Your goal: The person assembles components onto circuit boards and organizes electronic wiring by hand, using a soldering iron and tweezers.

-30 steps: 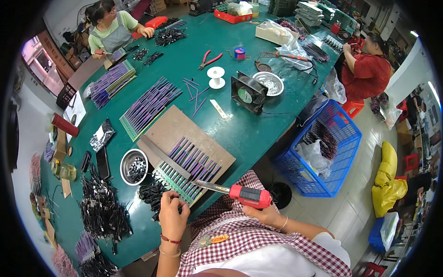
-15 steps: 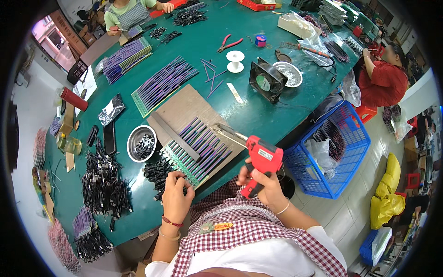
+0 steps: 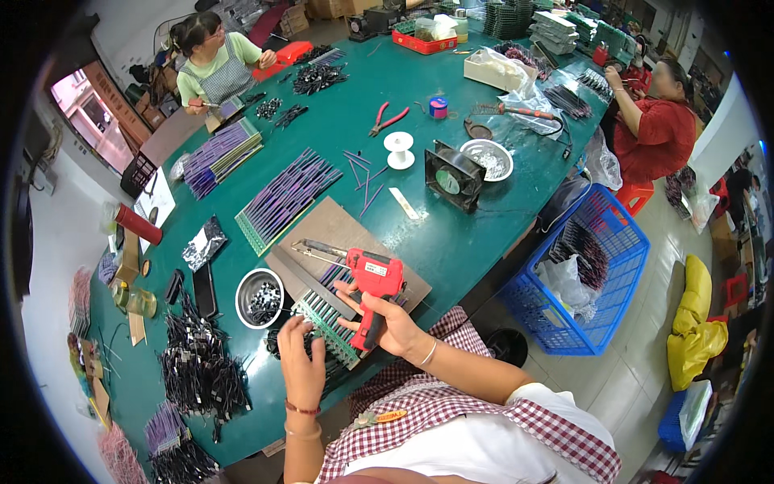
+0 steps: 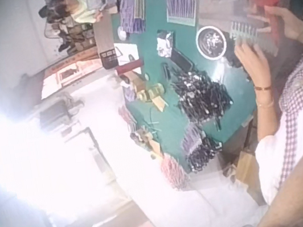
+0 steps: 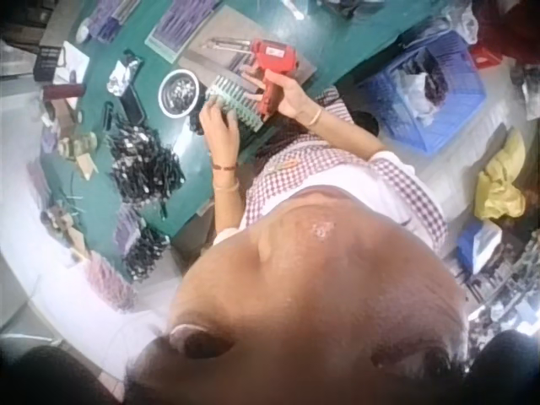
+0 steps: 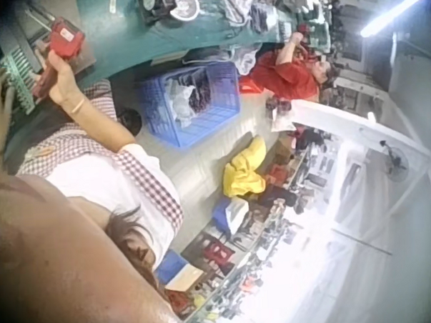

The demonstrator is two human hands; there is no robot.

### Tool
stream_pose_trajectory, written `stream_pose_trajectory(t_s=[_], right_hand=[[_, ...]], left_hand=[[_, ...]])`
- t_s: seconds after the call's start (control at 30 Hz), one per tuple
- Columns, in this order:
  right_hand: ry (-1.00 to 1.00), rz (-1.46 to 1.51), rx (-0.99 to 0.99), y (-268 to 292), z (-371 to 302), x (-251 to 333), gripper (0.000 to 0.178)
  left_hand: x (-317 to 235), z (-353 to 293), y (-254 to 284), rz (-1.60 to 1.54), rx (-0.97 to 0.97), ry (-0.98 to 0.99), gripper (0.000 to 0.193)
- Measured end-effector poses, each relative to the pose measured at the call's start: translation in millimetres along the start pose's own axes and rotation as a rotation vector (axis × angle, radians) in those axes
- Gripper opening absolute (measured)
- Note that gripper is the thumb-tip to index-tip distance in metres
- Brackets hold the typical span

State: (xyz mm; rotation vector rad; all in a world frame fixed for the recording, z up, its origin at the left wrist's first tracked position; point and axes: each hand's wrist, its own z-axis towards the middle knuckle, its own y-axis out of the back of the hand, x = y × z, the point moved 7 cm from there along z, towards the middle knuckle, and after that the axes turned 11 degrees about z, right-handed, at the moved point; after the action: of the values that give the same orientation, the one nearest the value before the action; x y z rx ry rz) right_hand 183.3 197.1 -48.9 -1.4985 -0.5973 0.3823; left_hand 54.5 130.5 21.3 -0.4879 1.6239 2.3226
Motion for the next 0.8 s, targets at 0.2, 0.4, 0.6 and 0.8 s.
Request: stream_pose_trajectory(t_s=[0.2,0.4,0.6,0.8], right_hand=[[0.013,-0.009,-0.033,5,-1,-4,0.023],[0.038,-0.043,-0.062,3,-1,-3,0.022],[0.018,0.004,-0.064,6,-1,-2,0.022],[0.032,-0.002,-0.066,6,-1,-3,0.021]], left_hand=[[31,28,-38,0.184,0.056,-0.069,0.039],[38,32,-42,0.289,0.027,-0.065,0.046],[46,24,-37,0.328,0.12,0.023,0.047],[56,46,-35,0.378,0.232,0.122,0.025]])
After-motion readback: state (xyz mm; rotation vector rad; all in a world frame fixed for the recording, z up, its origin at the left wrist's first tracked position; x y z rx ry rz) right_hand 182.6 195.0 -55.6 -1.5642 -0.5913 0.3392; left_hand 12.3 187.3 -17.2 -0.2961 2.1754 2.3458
